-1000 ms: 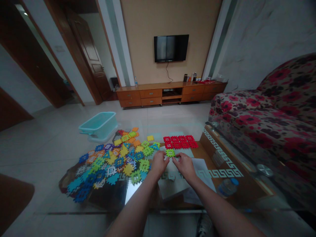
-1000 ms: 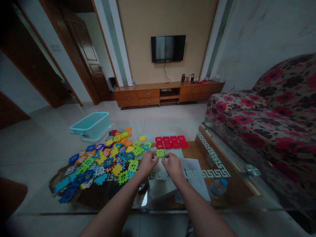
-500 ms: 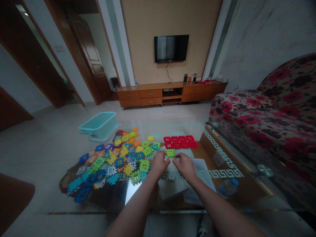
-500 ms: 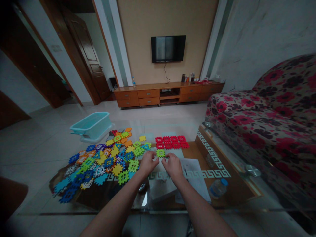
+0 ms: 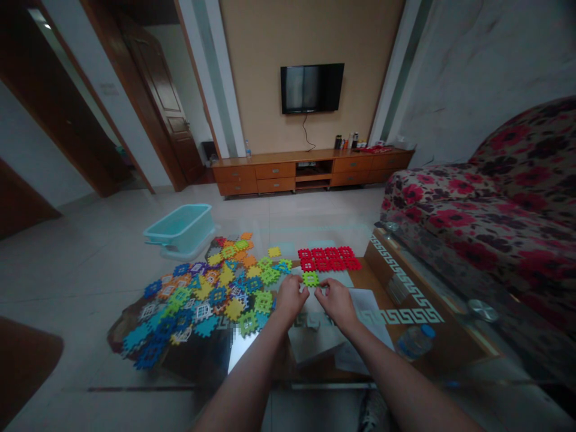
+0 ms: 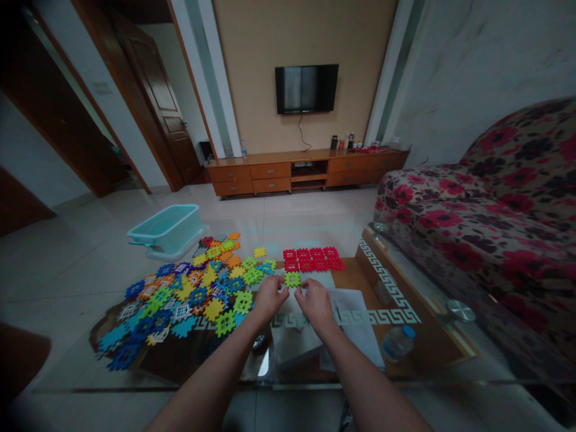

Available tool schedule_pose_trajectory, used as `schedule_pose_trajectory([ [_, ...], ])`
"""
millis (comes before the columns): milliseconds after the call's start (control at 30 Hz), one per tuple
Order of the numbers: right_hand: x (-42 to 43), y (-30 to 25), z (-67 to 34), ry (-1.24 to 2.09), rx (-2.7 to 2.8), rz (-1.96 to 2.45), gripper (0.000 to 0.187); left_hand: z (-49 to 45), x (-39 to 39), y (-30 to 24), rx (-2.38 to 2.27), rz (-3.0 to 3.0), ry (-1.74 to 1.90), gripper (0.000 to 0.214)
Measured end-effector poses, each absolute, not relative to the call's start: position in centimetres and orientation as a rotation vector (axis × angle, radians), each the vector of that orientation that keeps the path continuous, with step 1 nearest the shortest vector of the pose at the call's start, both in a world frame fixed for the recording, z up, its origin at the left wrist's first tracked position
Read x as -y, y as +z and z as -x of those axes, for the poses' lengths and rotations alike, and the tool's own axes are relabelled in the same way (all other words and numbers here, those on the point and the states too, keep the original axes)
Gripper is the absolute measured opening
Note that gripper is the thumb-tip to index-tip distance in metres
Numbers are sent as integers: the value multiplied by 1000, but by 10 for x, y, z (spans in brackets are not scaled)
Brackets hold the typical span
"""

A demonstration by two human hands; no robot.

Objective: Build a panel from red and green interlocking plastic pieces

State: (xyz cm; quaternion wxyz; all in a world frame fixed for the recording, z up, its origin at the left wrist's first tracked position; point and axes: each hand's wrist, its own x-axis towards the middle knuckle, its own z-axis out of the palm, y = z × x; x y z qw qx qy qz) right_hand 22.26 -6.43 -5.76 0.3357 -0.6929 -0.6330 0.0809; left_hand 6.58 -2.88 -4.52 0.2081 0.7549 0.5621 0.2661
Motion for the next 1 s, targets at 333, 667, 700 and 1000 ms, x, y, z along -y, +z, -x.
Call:
schedule_pose_trajectory([
  [333, 65, -55, -222, 206, 1652, 1828, 22, -66, 29, -43, -1568, -2090, 733, 19],
  [667, 66, -56, -221, 214, 1651, 1818, 22, -67, 29, -42, -1570, -2084, 722, 20],
  [700, 65, -55, -222, 215, 1645, 1818, 22, -67, 29, -42, -1572, -2082, 720, 21],
  [1000, 64, -55, -227, 295, 1538, 1793, 24, -59, 29, -24, -1583, -2110, 678, 27],
])
